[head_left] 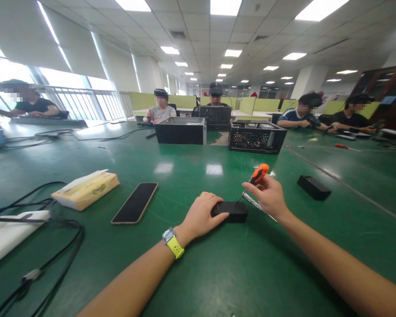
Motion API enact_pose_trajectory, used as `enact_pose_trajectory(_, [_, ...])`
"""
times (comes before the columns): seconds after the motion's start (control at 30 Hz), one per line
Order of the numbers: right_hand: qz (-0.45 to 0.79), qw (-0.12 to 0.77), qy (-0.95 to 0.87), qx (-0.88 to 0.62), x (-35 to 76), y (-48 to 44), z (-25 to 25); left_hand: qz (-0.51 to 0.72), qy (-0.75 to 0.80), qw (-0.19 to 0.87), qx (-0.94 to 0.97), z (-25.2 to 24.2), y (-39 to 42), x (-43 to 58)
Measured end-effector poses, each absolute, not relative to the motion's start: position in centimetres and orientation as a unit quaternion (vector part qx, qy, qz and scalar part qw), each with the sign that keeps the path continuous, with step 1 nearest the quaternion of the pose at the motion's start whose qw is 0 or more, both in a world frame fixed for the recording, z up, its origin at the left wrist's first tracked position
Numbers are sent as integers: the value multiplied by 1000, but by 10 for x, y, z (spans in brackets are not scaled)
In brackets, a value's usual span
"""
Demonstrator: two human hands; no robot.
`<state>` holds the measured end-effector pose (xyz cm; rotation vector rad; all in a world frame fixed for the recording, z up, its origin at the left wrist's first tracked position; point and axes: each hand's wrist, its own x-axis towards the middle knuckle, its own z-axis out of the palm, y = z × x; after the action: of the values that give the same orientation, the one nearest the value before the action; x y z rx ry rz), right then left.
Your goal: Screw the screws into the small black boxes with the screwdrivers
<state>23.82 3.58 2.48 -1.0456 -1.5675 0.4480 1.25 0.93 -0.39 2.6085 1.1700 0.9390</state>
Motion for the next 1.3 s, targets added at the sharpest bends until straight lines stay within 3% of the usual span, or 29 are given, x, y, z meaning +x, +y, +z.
enact_pose_trajectory(0.13, [194, 477, -735, -442, 237, 51, 47, 314, 391, 79, 861, -2, 10, 13])
enact_pose_trajectory(0.43, [219, 411, -753, -464, 245, 61, 70, 335, 386, 100, 854, -8, 14, 15])
enact_pose_trajectory(0.63, [194, 444, -750, -449, 243, 67, 74, 334, 389, 102, 852, -7, 15, 15])
enact_pose_trajectory(0.83, [92, 419, -774, -466, 245, 55, 82, 337, 390, 112, 850, -7, 15, 16])
enact_pose_trajectory(1.0, [36, 456, -759, -464, 249, 52, 89, 340, 393, 120, 846, -6, 15, 16])
enact_pose_trajectory(1.3, [128, 466, -763, -429, 253, 50, 93, 346, 394, 126, 842, -6, 14, 16])
